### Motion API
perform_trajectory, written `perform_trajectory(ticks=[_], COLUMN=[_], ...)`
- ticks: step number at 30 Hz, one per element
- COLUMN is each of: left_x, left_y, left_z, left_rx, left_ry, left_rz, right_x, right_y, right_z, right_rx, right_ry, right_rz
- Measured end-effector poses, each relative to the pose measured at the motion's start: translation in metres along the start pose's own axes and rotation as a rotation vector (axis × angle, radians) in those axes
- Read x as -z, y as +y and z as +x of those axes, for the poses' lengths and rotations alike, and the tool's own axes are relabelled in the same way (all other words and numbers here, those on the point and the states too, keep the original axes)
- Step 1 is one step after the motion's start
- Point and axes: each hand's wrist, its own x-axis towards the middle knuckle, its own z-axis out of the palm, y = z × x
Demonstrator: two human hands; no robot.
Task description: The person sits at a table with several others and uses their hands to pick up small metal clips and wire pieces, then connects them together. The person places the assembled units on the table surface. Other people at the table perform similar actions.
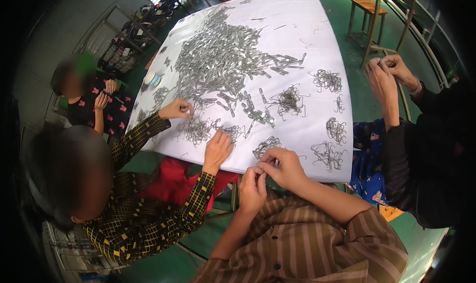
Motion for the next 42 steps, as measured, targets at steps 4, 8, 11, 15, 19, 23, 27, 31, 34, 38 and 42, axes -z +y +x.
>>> perform_trajectory(ticks=[4,8,11,15,19,23,27,31,34,38,42], left_x=[0.027,0.109,0.123,0.067,0.025,0.01,0.009,-0.005,-0.003,-0.011,-0.027], left_y=[0.01,0.048,0.023,-0.063,-0.124,-0.144,-0.153,-0.158,-0.165,-0.175,-0.182], left_z=[0.005,0.032,0.058,0.09,0.089,0.085,0.077,0.081,0.074,0.07,0.067], left_rx=[-0.015,-0.602,-0.618,-0.428,-0.431,-0.483,-0.518,-0.584,-0.616,-0.691,-0.796], left_ry=[-0.034,0.315,0.367,0.062,-0.111,-0.146,-0.146,-0.156,-0.153,-0.148,-0.146], left_rz=[-0.117,-0.028,0.093,0.399,0.55,0.601,0.625,0.632,0.666,0.685,0.692], right_x=[0.005,0.006,-0.003,-0.015,-0.015,-0.018,-0.019,-0.017,-0.021,-0.019,-0.016], right_y=[-0.005,0.006,0.02,0.032,0.034,0.036,0.034,0.037,0.035,0.035,0.036], right_z=[-0.009,-0.021,-0.03,-0.042,-0.048,-0.05,-0.051,-0.05,-0.051,-0.052,-0.054], right_rx=[0.114,0.284,0.373,0.432,0.382,0.383,0.393,0.39,0.4,0.39,0.362], right_ry=[0.012,-0.007,-0.048,-0.049,-0.081,-0.08,-0.102,-0.076,-0.101,-0.099,-0.116], right_rz=[-0.037,-0.087,-0.084,-0.066,-0.061,-0.05,-0.044,-0.038,-0.031,-0.028,-0.038])
